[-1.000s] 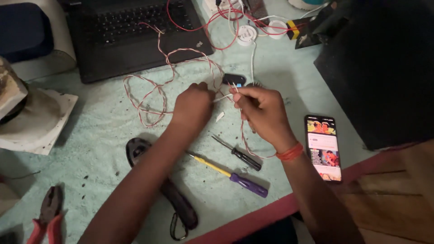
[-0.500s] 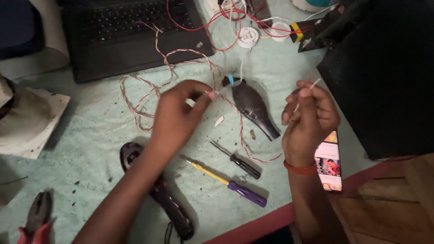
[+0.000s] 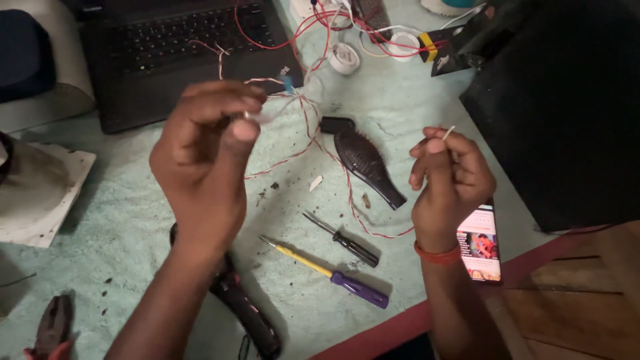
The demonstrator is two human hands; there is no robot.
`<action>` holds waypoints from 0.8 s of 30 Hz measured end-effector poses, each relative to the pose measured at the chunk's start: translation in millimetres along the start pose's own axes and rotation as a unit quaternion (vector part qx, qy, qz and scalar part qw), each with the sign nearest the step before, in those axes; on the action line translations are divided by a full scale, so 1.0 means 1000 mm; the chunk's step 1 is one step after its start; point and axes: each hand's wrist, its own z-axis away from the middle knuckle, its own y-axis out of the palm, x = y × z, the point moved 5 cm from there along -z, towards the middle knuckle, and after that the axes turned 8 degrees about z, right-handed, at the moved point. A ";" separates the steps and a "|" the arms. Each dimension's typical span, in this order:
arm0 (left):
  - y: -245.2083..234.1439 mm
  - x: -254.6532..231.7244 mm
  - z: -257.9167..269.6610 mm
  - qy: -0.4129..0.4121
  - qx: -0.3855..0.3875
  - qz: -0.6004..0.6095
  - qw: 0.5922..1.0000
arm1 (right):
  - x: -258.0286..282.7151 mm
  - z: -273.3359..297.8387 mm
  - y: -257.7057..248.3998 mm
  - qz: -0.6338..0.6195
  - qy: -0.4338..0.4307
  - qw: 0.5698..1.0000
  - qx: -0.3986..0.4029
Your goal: Repairing or rewiring an electronic appliance handle and internal components.
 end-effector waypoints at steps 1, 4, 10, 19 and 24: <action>0.003 -0.006 -0.001 0.001 0.001 0.000 1.000 | 0.000 0.000 0.000 0.000 -0.001 1.000 -0.001; 0.009 -0.008 0.000 -0.044 -0.006 0.138 0.989 | 0.005 0.002 0.006 -0.002 -0.017 0.999 0.031; 0.018 -0.002 0.014 -0.037 0.091 -0.077 0.992 | 0.006 0.003 0.010 0.011 0.075 0.996 0.039; 0.032 0.053 0.038 -0.152 0.179 -0.068 0.970 | 0.003 0.017 0.029 0.053 0.173 0.954 0.241; 0.030 0.054 0.038 -0.119 0.186 -0.080 0.972 | 0.026 0.015 0.037 0.148 0.015 0.958 0.246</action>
